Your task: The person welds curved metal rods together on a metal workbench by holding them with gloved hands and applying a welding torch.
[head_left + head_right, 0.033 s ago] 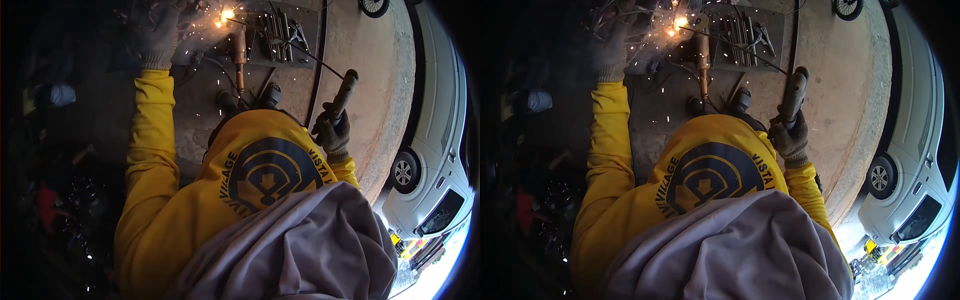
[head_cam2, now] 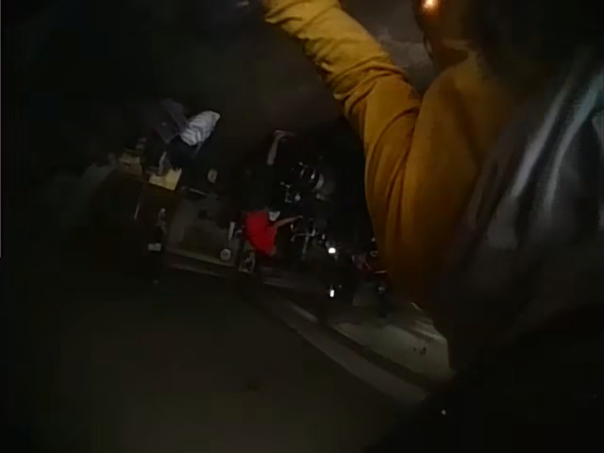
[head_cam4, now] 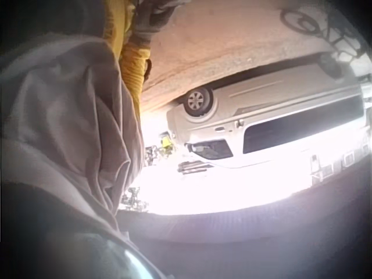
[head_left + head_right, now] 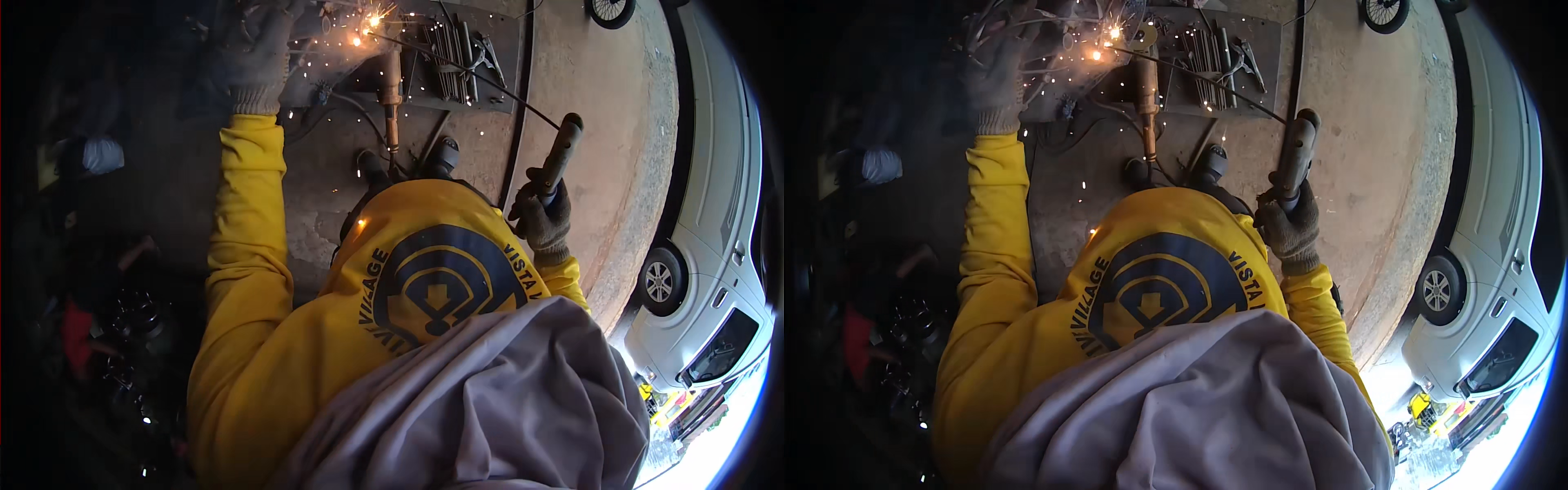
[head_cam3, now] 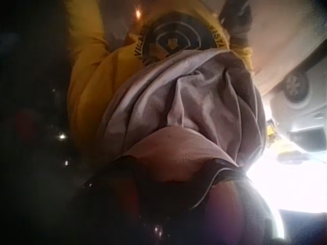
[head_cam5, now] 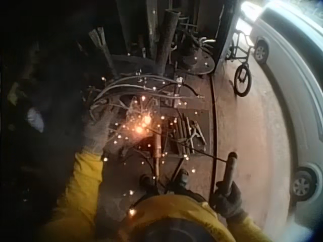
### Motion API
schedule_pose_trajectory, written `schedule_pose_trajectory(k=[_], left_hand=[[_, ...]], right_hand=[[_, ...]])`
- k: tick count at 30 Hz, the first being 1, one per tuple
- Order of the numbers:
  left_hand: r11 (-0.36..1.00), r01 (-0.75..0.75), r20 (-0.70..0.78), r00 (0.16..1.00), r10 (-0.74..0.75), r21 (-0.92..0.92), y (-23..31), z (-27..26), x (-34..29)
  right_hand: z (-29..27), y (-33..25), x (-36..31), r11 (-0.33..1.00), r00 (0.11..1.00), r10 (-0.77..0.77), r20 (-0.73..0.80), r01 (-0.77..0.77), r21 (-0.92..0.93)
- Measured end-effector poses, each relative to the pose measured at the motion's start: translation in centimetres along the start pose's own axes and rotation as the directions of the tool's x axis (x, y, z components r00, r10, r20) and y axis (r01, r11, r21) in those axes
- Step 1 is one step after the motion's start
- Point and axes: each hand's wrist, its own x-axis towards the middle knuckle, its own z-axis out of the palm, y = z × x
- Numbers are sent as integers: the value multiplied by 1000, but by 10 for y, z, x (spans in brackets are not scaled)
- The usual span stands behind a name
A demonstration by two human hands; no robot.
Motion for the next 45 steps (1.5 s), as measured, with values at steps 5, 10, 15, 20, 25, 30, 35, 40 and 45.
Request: schedule_pose_trajectory(k=[5, 10, 15, 20, 25, 30, 35, 40, 45], left_hand=[[999, -7, 12, 1000, 6, 46, -2, 5, -1], [997, 0, -7, 1000, 0, 76, 3, 9, -1], [982, -7, 15, 1000, 4, 187, 1, 2, -1], [998, -1, 39, 999, 3, -61, 3, 7, -6], [999, 17, 74, 997, -13, -49, 6, 8, -2], [816, 205, 109, 979, -174, -541, 2, -3, 9], [996, 64, -37, 997, -66, -68, -14, -10, 1], [996, 24, -16, 1000, -26, -86, -16, -8, 0], [997, -12, -22, 1000, 10, -73, -17, -11, 2]], right_hand=[[0, 2, -1, 1000, 1000, 24, -18, -24, -6], [0, -3, 1, 996, 999, 49, 6, -48, -70], [0, -1, 2, 998, 999, 36, 13, -35, -51], [0, 0, 2, 999, 1000, 20, 23, -19, -35], [-2, -1, 3, 998, 999, 21, 45, -18, -56], [-2, 4, 2, 998, 999, 12, 31, -10, -67], [-2, 1, 2, 998, 998, 42, 39, -41, -47], [-1, 2, 3, 999, 999, 34, 42, -33, -28], [-3, 4, 2, 999, 998, 47, 41, -47, -14]])
